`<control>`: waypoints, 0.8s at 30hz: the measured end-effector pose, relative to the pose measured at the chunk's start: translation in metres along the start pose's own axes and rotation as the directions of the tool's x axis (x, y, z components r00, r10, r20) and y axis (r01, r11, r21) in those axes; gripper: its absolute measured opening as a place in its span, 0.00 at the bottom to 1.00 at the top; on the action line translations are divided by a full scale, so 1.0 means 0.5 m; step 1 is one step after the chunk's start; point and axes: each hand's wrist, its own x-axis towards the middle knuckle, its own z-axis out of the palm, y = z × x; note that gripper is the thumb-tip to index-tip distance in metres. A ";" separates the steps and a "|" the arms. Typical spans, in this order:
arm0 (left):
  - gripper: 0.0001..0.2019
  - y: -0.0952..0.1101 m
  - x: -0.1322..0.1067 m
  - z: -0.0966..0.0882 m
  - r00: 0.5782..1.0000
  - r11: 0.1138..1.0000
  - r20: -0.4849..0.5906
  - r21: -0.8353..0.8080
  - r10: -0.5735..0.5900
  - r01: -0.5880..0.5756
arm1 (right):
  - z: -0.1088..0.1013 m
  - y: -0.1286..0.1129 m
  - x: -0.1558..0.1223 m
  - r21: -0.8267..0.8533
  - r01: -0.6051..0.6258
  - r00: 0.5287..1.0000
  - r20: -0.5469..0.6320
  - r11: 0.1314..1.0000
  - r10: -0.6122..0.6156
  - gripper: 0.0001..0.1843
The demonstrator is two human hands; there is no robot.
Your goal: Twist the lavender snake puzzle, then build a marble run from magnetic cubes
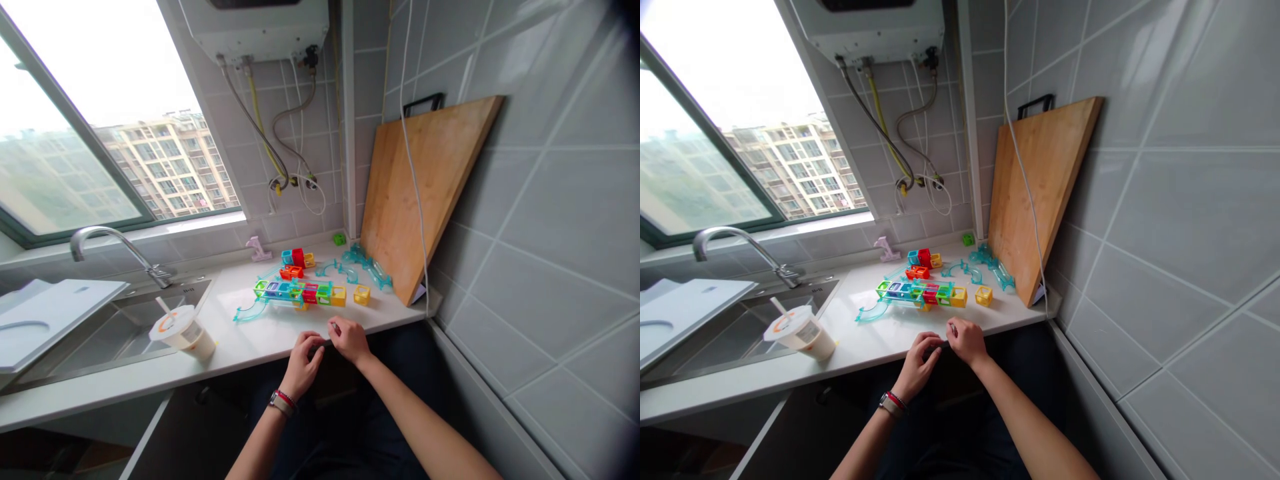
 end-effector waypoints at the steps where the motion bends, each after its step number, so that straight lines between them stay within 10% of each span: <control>1: 0.10 0.000 -0.002 0.001 1.000 1.000 0.000 0.002 0.002 -0.002 | -0.001 0.000 0.001 0.002 -0.002 1.000 0.004 1.000 0.002 0.11; 10: 0.11 -0.001 -0.012 0.008 0.999 0.999 0.041 0.049 -0.017 0.015 | -0.008 -0.009 0.003 0.092 -0.055 0.998 0.036 0.994 0.052 0.11; 14: 0.27 0.024 -0.017 -0.003 0.994 0.997 0.072 -0.020 -0.078 0.079 | -0.036 -0.020 0.010 0.198 -0.053 0.996 0.081 0.979 0.038 0.18; 20: 0.48 0.100 -0.040 -0.007 0.918 0.995 0.397 -0.083 -0.018 0.055 | -0.108 -0.067 0.010 0.654 -0.048 0.882 0.383 0.755 -0.276 0.29; 24: 0.49 0.119 -0.044 0.009 0.928 0.993 0.372 -0.098 -0.030 0.072 | -0.130 -0.118 0.011 0.680 -0.047 0.856 0.406 0.732 -0.322 0.16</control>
